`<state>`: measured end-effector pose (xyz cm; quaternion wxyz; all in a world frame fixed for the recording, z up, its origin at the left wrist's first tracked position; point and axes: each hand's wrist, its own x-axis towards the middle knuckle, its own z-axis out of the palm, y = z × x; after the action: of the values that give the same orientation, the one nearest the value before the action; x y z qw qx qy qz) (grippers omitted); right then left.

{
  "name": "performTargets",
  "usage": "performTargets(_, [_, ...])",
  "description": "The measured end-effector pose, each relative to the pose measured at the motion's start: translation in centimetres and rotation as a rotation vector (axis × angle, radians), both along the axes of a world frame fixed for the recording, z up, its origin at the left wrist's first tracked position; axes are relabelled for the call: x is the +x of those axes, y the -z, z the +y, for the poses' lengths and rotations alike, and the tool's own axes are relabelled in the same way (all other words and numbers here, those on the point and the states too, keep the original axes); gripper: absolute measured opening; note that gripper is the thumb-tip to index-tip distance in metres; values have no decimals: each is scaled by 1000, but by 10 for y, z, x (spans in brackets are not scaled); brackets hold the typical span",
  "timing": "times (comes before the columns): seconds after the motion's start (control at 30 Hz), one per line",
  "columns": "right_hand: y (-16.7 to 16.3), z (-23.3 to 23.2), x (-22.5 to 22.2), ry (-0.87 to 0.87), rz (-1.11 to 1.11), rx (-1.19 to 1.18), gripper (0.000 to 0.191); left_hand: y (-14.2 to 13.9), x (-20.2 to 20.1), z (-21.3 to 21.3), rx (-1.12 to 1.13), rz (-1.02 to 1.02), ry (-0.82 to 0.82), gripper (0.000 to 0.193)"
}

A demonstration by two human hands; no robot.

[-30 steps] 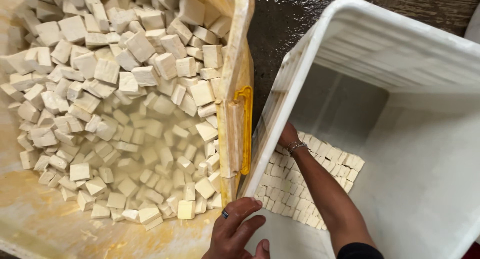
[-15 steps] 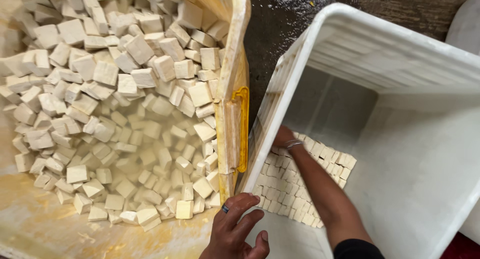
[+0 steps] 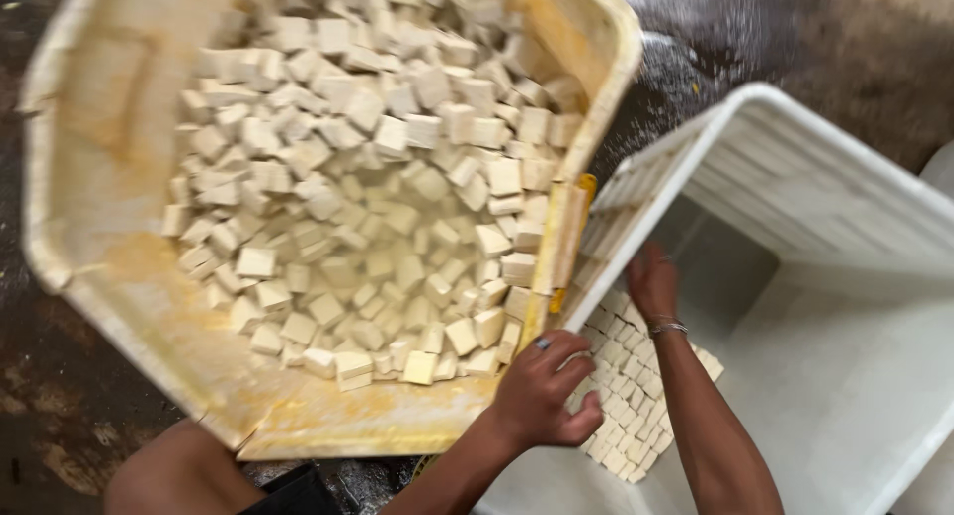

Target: The person kneels beside a large water-filled tub of tofu cubes and transfers handfuls of cubes one at a time into a white plastic crate, arranging them in neat rows on the crate floor. They occasionally gather several cubes in both hands before placing them, repeating the transfer across the episode.

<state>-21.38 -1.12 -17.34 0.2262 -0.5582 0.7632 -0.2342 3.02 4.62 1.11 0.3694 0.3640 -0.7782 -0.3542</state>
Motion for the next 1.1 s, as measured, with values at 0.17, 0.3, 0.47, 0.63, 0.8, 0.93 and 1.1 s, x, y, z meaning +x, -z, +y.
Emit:
performTargets(0.17, [-139,-13,49,176,-314,-509,16,6,2,1,25,98,-91,18])
performTargets(0.3, [-219,-13,130,-82,-230,-631,17,21,5,-3,170,336,-246,16])
performTargets(0.47, [-201,-46,219,-141,-564,-190,19,53,53,-37,635,488,-267,17])
performTargets(0.63, [-148,-77,288,-264,-339,16,21,70,248,-126,450,-250,-490,15])
performTargets(0.8, [-112,-93,382,-470,-129,-197,23,44,439,-168,133,-820,-443,19])
performTargets(0.93, [-95,-105,435,-369,12,21,35,43,465,-171,332,-1026,-437,19])
performTargets(1.1, [-76,-101,435,-286,-31,225,25,90,413,-182,585,-1044,-391,21])
